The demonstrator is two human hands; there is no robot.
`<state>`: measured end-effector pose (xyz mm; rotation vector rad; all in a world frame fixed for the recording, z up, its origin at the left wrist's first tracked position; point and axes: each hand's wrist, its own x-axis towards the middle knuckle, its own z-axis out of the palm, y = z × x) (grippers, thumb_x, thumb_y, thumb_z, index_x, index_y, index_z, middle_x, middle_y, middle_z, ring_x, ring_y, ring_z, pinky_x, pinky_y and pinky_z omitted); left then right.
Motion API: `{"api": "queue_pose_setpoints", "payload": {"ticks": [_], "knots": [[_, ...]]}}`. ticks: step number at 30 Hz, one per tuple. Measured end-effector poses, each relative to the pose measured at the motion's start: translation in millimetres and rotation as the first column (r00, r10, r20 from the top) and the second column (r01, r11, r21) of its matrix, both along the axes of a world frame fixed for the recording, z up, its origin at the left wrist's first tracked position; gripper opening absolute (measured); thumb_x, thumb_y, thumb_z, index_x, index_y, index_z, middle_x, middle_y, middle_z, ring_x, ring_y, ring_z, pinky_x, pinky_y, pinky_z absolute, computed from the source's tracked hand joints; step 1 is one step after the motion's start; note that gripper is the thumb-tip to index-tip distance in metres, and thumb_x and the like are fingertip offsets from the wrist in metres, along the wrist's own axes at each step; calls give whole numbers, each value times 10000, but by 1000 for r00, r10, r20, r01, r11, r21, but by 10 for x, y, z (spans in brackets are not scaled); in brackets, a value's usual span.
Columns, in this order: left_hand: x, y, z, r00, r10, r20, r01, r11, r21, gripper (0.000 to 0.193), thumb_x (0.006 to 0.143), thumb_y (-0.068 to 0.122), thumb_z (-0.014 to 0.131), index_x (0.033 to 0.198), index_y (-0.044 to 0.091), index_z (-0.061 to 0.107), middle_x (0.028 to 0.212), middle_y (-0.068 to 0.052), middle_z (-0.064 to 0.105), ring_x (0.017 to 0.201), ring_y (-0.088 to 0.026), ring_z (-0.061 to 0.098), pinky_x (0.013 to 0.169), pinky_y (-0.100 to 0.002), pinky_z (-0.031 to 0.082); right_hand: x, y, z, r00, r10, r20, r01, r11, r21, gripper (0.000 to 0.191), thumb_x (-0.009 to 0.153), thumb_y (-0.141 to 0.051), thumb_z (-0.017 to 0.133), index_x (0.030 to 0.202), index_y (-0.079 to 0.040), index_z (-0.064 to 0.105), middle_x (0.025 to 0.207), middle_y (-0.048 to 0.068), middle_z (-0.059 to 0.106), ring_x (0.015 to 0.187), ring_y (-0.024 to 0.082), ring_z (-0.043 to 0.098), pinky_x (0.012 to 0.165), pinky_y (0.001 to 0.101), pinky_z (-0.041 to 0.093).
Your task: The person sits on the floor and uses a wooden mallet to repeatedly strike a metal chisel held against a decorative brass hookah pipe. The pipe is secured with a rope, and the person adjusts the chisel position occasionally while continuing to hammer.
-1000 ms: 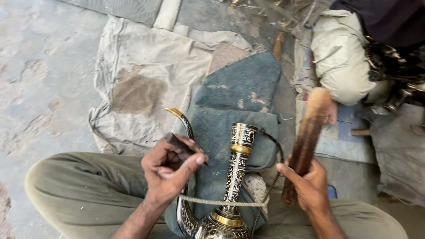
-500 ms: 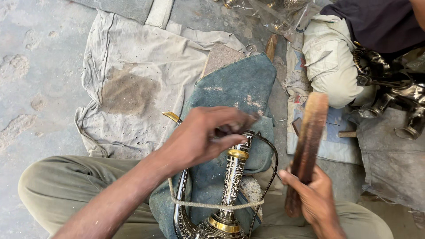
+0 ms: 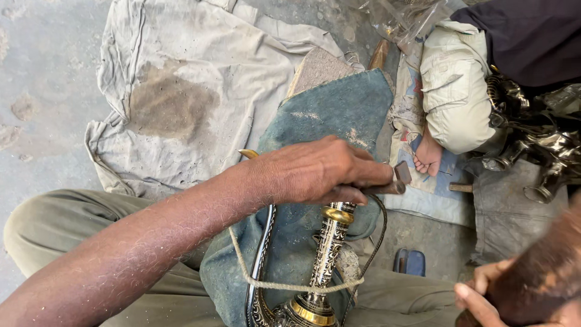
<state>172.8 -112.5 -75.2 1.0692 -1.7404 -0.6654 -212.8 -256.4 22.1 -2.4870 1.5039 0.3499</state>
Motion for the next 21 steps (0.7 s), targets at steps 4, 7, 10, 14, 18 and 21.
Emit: {"api": "queue_pose_setpoints", "payload": {"ticks": [4,7,10,14,18,21], "knots": [[-53,-15,-69,1000,22,-18,-23,996,-81,462,931,265,674,1354,140,535,1094,-136,717,932,-365,732,769,-489,578,46,105,116,981,49,186,-1,968,-252,409,696,-35,880,1049,20,681,746,106,649,626,176,715,754,352,613],[-54,-18,-86,1000,0,4,0,999,-42,473,941,275,662,1378,160,520,1104,-127,725,968,-362,736,796,-493,579,-30,91,144,984,133,116,-103,966,-239,428,656,-69,923,1012,8,697,736,96,669,629,168,733,681,331,627],[-63,-10,-65,999,-11,30,11,1000,-5,494,934,269,647,1404,204,510,1125,-141,712,958,-342,745,798,-468,601,-161,-59,104,976,215,-19,-215,958,-190,443,648,-93,930,1011,3,696,743,90,678,643,169,729,676,331,626],[-79,-5,-49,999,-30,27,28,997,71,462,910,277,652,1351,211,533,1112,-130,714,952,-330,745,783,-464,609,-346,-279,52,995,94,23,-83,953,-293,421,684,-103,916,1019,-1,683,747,88,669,647,177,709,684,336,614],[-69,-13,-91,999,10,44,-6,995,-102,439,914,252,693,1319,162,552,1081,-114,750,1070,-358,725,866,-508,575,-458,-319,40,967,232,-104,-243,963,-117,401,720,-114,902,1027,-6,669,750,87,660,651,185,689,691,341,601],[-53,-16,-121,999,-26,-31,23,995,-95,461,905,225,696,1335,155,547,1119,-126,733,1010,-353,732,819,-501,574,-447,-278,-1,996,81,47,-64,955,-291,386,747,-122,892,1033,-9,659,752,87,653,654,191,673,697,345,591]]}}
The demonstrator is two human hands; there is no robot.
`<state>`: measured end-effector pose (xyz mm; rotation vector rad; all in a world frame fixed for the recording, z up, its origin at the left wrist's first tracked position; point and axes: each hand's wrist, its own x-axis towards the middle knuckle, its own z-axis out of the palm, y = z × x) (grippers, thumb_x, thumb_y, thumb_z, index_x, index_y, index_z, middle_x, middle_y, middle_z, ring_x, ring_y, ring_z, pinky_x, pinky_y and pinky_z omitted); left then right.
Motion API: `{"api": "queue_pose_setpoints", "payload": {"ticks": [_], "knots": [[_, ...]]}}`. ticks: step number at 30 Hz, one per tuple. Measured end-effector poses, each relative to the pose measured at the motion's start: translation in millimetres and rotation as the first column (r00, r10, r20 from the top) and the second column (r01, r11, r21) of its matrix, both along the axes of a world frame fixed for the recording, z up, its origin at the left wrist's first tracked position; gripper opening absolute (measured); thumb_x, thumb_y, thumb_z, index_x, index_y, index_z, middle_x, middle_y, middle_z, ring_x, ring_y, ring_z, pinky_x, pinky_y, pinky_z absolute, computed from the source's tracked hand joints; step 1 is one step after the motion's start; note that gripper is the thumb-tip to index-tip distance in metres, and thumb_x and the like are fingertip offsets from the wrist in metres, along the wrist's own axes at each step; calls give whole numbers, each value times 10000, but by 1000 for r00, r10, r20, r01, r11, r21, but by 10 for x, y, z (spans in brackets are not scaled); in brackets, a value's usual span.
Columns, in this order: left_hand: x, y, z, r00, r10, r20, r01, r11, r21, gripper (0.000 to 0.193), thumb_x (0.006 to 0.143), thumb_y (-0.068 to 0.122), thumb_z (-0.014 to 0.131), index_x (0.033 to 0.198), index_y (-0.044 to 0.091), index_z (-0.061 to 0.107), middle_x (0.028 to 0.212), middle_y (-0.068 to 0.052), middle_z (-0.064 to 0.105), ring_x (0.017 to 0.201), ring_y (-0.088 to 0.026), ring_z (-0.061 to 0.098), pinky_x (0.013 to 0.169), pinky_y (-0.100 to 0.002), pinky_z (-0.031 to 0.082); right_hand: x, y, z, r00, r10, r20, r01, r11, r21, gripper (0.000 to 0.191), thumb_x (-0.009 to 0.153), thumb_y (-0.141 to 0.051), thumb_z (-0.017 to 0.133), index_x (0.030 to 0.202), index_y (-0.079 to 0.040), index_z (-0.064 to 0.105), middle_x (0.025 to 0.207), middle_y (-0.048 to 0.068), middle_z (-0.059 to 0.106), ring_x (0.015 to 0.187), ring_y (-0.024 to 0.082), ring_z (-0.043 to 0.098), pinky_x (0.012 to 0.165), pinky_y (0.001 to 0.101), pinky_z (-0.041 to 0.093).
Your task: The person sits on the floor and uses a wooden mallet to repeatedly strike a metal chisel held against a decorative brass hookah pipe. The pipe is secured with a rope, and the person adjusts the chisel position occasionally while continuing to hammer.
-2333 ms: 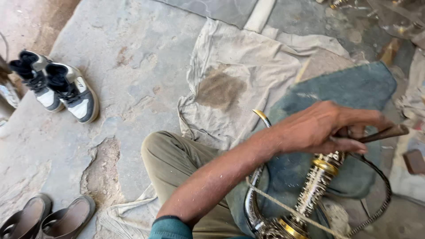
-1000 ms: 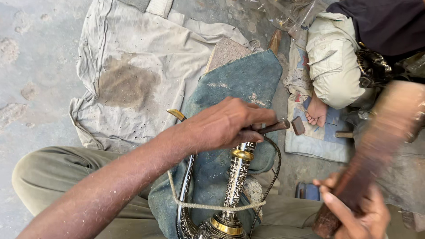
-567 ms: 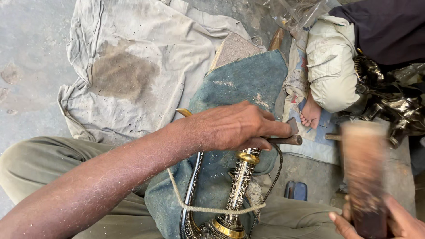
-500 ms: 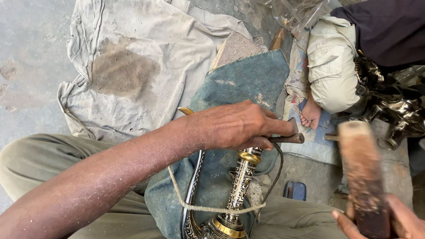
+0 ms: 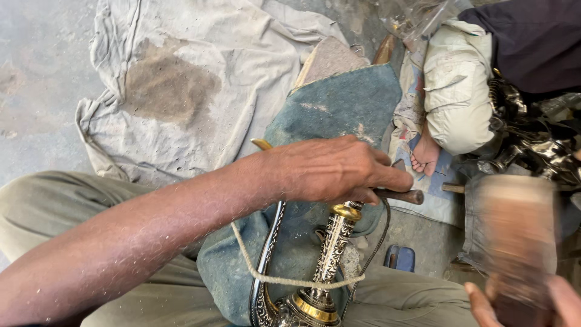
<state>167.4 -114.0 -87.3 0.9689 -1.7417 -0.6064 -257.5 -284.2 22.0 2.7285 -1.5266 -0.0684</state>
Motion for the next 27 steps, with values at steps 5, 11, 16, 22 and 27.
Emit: {"api": "queue_pose_setpoints", "payload": {"ticks": [5,11,16,22,27], "knots": [[6,-12,-2,999,-7,-36,6,999,-36,473,884,212,720,1327,139,569,1068,-121,742,1003,-342,740,815,-489,574,106,69,32,974,115,-195,-98,991,92,363,792,-135,875,1043,-15,642,756,85,641,660,201,648,707,351,575],[20,-11,16,1000,-22,-18,22,1000,11,455,864,213,707,1298,142,587,1040,-100,754,971,-315,752,793,-493,560,173,170,174,994,-83,-69,95,975,203,446,785,-191,844,1164,-72,640,899,100,667,765,174,707,720,357,629],[24,-9,16,1000,-7,5,7,1000,-15,443,895,227,703,1302,126,560,1073,-106,747,1015,-325,738,832,-500,549,-139,-41,62,923,353,-150,-358,934,-2,496,768,-48,675,1233,92,575,1129,233,664,1013,297,698,884,432,603],[10,-34,12,1000,3,-12,-4,997,-71,493,861,223,704,1322,139,552,1106,-106,741,1005,-320,731,838,-477,570,-519,-410,128,940,317,-129,-318,948,18,384,829,-161,704,1188,-35,650,918,77,637,794,184,671,819,405,561],[3,-27,22,998,-11,57,12,1000,-25,455,880,250,692,1309,183,556,1071,-67,740,961,-284,741,787,-465,572,-649,-424,169,993,119,-19,-114,979,169,368,836,-187,791,1099,9,623,786,89,646,683,180,678,733,352,567]]}}
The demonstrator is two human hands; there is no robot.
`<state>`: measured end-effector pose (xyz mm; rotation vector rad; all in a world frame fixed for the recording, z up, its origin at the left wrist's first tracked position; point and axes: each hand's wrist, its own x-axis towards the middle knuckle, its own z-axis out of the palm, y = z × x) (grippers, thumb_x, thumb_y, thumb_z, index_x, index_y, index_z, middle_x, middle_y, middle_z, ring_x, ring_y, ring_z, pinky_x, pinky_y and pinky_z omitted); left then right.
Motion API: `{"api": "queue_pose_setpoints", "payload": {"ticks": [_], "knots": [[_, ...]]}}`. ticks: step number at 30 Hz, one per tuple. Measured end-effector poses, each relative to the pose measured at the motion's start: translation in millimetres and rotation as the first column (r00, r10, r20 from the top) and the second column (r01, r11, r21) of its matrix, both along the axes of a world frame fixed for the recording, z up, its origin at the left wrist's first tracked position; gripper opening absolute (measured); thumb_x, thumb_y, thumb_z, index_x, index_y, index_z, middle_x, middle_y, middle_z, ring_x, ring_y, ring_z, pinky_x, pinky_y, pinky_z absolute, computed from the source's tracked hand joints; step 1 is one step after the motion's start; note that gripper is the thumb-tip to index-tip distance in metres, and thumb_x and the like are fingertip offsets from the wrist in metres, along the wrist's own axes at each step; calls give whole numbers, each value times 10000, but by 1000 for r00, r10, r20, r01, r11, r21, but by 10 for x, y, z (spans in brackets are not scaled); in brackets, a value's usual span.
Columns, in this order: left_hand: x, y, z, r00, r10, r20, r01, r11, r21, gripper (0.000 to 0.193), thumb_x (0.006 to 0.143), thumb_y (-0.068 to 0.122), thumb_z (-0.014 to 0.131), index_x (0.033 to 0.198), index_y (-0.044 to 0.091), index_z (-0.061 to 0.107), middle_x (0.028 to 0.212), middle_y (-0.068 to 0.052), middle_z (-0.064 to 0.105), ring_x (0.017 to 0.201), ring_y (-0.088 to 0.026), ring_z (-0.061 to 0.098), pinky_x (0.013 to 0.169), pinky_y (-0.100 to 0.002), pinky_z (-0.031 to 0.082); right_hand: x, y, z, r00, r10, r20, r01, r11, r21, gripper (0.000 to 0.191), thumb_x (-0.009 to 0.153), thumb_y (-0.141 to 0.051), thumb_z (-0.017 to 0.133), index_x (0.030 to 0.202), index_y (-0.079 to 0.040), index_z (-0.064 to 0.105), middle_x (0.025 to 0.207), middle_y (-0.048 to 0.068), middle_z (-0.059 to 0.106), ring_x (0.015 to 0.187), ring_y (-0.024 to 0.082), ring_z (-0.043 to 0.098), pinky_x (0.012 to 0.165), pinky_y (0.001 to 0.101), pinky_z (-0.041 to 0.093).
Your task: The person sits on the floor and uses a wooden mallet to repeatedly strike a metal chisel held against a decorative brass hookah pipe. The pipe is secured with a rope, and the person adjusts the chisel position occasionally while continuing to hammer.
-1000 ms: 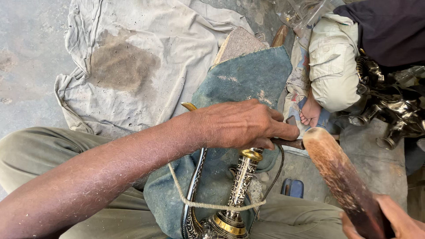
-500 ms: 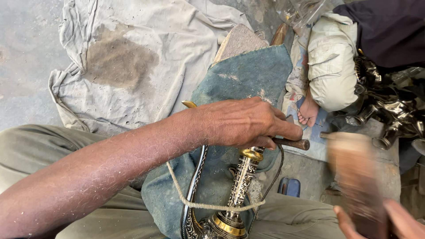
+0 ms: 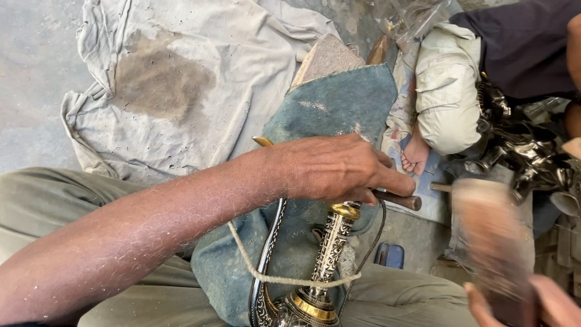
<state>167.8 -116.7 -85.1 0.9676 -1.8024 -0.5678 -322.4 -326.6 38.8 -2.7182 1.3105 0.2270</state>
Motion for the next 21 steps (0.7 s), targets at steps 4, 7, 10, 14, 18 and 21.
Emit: {"api": "queue_pose_setpoints", "payload": {"ticks": [4,7,10,14,18,21], "knots": [[4,18,7,999,37,27,-37,999,-6,425,883,261,702,1267,171,545,969,-66,732,906,-293,737,750,-476,562,8,61,-122,983,-111,147,134,978,-160,326,911,-140,820,994,47,565,701,110,614,624,199,641,713,345,559],[3,9,11,999,40,36,-39,999,-31,411,868,264,704,1238,179,547,961,-64,734,881,-304,739,719,-481,562,91,63,-45,980,-24,-199,20,1000,-23,318,905,-144,835,971,24,573,680,98,602,601,190,628,706,340,561],[5,10,5,999,19,31,-18,1000,-13,406,894,251,696,1264,195,538,938,-68,744,883,-303,744,730,-488,550,202,135,-17,997,-38,-71,30,992,-120,313,899,-147,851,948,2,580,659,85,590,579,182,614,699,335,563],[21,17,6,998,42,-44,-47,991,-125,428,871,233,723,1250,180,531,992,-81,745,899,-333,733,710,-487,550,307,353,-69,966,-161,203,215,935,-283,308,891,-152,872,917,-29,590,631,69,574,549,170,597,690,328,566],[31,27,19,998,15,69,-17,1000,22,401,894,236,718,1250,195,537,934,-76,745,905,-329,732,739,-502,540,304,434,-90,986,-41,-163,-18,939,-343,308,801,-180,892,878,-3,652,688,80,621,574,175,627,661,332,573],[29,31,30,999,32,27,-32,999,-32,408,887,226,719,1252,201,538,954,-75,743,904,-320,736,733,-493,549,326,332,-10,994,-110,15,110,955,-274,308,793,-213,876,908,-9,674,722,94,653,611,171,654,672,338,590]]}}
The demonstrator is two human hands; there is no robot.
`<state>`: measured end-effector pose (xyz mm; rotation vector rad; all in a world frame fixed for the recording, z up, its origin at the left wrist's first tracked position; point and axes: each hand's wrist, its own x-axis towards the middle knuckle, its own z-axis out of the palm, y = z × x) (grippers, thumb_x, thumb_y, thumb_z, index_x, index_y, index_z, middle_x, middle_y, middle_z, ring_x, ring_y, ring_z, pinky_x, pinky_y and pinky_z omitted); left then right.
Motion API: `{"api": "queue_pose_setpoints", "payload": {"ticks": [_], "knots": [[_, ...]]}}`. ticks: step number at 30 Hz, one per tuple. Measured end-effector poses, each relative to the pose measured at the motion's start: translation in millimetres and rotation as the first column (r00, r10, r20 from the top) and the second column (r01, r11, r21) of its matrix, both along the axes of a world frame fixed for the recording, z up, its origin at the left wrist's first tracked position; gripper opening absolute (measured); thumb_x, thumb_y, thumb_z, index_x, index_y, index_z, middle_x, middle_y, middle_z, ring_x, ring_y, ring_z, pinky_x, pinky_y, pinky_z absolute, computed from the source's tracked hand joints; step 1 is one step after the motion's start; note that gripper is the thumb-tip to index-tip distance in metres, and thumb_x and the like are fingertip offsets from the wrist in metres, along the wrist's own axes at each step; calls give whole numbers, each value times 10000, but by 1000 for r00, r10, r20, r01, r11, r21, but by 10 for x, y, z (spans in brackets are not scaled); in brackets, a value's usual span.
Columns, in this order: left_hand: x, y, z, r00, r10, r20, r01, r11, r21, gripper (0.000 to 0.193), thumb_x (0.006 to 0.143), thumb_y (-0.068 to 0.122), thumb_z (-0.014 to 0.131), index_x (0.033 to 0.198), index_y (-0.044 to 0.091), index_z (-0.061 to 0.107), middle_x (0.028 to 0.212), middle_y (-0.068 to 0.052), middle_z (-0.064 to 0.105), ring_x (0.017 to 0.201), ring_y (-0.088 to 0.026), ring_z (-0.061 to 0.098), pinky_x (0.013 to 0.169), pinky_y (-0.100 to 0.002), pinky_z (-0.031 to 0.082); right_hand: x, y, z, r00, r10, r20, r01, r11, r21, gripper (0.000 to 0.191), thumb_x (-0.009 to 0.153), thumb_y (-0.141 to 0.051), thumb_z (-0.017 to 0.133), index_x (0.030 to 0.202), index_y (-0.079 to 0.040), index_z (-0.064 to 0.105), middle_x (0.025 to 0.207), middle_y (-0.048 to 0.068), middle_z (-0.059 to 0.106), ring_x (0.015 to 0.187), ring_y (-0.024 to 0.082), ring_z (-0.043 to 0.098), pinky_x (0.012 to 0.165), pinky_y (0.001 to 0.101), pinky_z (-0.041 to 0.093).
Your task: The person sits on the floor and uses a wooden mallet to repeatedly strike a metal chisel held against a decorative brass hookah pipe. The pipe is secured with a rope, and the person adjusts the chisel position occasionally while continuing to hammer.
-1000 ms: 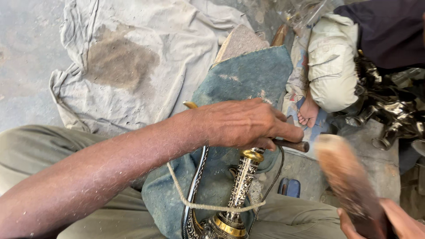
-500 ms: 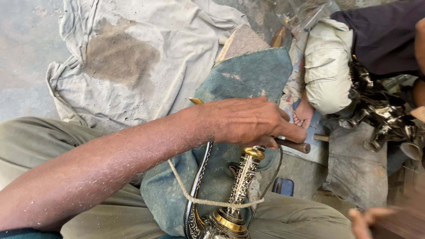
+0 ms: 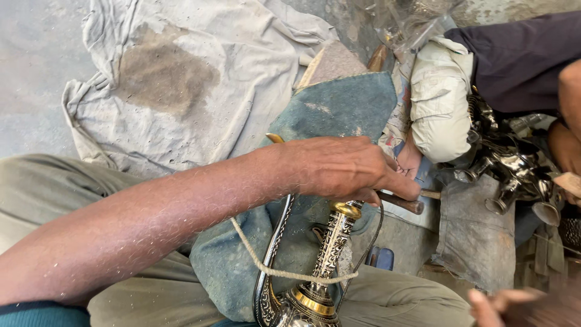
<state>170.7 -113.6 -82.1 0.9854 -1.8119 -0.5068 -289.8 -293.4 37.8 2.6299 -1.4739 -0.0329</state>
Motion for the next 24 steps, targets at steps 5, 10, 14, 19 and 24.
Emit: {"api": "queue_pose_setpoints", "payload": {"ticks": [5,10,14,19,24], "knots": [[-19,0,20,1000,12,-11,-12,1000,-12,414,848,217,723,1222,207,548,996,-58,744,905,-303,742,727,-459,582,55,-169,177,976,-38,-216,76,983,170,334,780,-267,849,957,-19,711,779,117,706,671,163,698,690,348,619],[1,8,26,999,6,52,-7,999,36,384,909,220,729,1243,186,545,965,-54,756,929,-296,744,771,-476,572,38,-63,39,995,84,62,-78,993,-88,343,798,-250,779,1036,-20,686,841,113,709,714,141,703,773,341,596],[8,21,33,999,18,-45,-22,996,-91,450,816,186,755,1220,191,556,1026,-71,746,923,-302,743,717,-443,593,47,38,59,991,-1,-131,5,1000,30,289,776,-252,822,944,-58,690,736,81,705,625,143,694,691,331,606],[14,19,35,1000,-4,22,4,1000,-6,397,893,184,737,1244,199,553,969,-76,749,927,-331,733,750,-481,567,163,61,245,994,87,-61,-75,980,182,210,783,-235,847,807,-100,688,619,47,695,535,146,682,585,321,608],[6,6,30,1000,4,-8,-4,996,-84,451,839,170,755,1242,216,559,1011,-85,740,916,-336,733,728,-469,578,274,221,216,980,37,-195,-18,995,96,229,715,-238,894,783,-112,715,675,51,672,575,152,670,582,302,601]]}}
